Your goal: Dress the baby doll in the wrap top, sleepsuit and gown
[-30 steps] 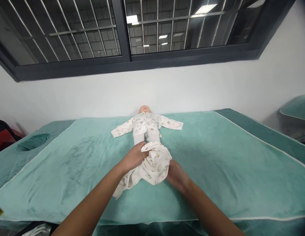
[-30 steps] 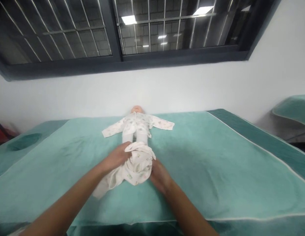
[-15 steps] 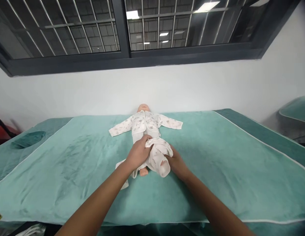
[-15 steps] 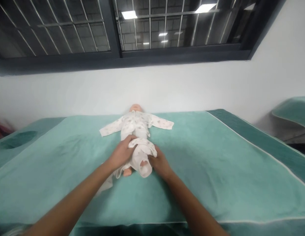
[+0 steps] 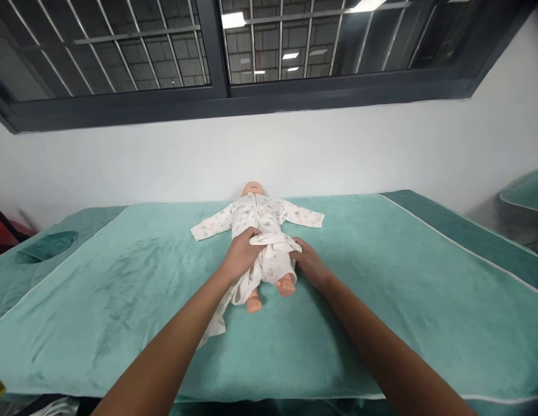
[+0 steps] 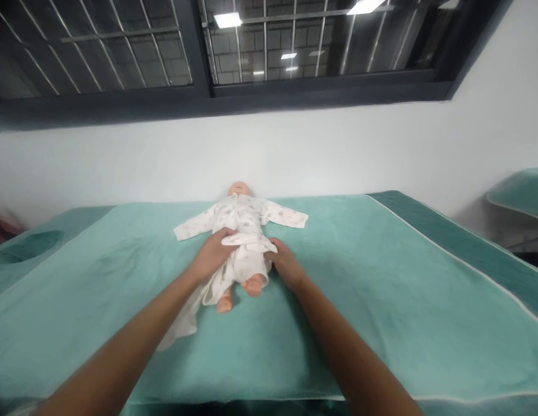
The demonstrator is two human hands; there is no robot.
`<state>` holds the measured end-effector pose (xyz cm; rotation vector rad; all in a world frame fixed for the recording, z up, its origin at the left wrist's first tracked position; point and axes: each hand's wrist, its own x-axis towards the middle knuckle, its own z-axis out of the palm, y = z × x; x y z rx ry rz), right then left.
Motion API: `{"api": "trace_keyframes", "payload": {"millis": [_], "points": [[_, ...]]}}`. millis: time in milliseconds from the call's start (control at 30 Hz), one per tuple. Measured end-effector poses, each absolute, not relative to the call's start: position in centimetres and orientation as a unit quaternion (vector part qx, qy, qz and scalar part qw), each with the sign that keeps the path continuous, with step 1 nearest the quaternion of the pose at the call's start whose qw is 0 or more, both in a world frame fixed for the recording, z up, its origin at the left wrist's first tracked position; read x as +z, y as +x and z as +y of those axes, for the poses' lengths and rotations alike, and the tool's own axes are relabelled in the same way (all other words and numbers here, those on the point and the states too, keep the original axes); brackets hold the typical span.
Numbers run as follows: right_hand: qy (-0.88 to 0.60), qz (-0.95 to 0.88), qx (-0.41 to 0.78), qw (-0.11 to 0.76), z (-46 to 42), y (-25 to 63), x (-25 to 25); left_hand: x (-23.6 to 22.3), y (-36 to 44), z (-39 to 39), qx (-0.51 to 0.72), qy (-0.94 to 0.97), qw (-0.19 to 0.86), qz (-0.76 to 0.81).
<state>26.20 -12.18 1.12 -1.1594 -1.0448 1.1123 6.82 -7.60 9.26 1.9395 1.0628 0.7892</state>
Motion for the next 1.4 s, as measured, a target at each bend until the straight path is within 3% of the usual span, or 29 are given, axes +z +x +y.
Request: {"api": "trace_keyframes", "payload": {"millis": [133, 233, 333, 533, 733, 833, 933, 1000, 1067, 1133, 1233, 1300, 1400], "points": [[-0.412, -0.389, 0.569, 0.597, -12.2, 27.4, 1.2, 11.3, 3.7, -7.3, 0.186, 0.678, 0.636, 0.318], [-0.415, -0.396, 0.57, 0.588, -12.2, 27.4, 1.0, 11.6, 1.6, -6.4, 0.286, 0.575, 0.707, 0.295], [-0.439, -0.434, 0.56, 0.553, -11.9, 27.1, 0.9, 10.9, 0.9, -6.2, 0.376, 0.513, 0.716, 0.288], [-0.425, -0.532, 0.496, 0.539, -12.3, 26.0, 4.6, 10.0, 2.6, -8.4, 0.32, 0.517, 0.743, 0.278], [-0.418, -0.678, 0.496, 0.346, -11.7, 23.6, 10.3, 11.5, 4.5, -9.2, 0.399, 0.513, 0.708, 0.277], [-0.39, -0.601, 0.544, 0.437, -10.4, 23.1, 11.2, 11.7, 3.9, -9.3, 0.414, 0.534, 0.675, 0.295], [-0.342, -0.521, 0.594, 0.508, -9.5, 22.6, 10.8, 11.3, 2.7, -9.4, 0.299, 0.611, 0.67, 0.298], [-0.329, -0.515, 0.619, 0.494, -9.4, 22.1, 10.3, 10.7, 2.3, -9.5, 0.266, 0.622, 0.673, 0.298], [-0.329, -0.527, 0.639, 0.453, -9.6, 21.6, 9.7, 10.0, 2.4, -9.4, 0.335, 0.578, 0.679, 0.306], [-0.347, -0.551, 0.655, 0.383, -9.8, 21.3, 9.3, 9.4, 2.9, -9.1, 0.413, 0.513, 0.688, 0.306], [-0.378, -0.586, 0.662, 0.276, -9.9, 21.2, 9.2, 8.8, 3.8, -8.8, 0.429, 0.464, 0.709, 0.314], [-0.383, -0.579, 0.663, 0.28, -9.8, 21.1, 9.1, 8.6, 3.8, -8.7, 0.432, 0.451, 0.701, 0.345], [-0.374, -0.514, 0.667, 0.389, -9.7, 20.7, 8.5, 8.4, 2.8, -8.7, 0.381, 0.485, 0.693, 0.374]]}}
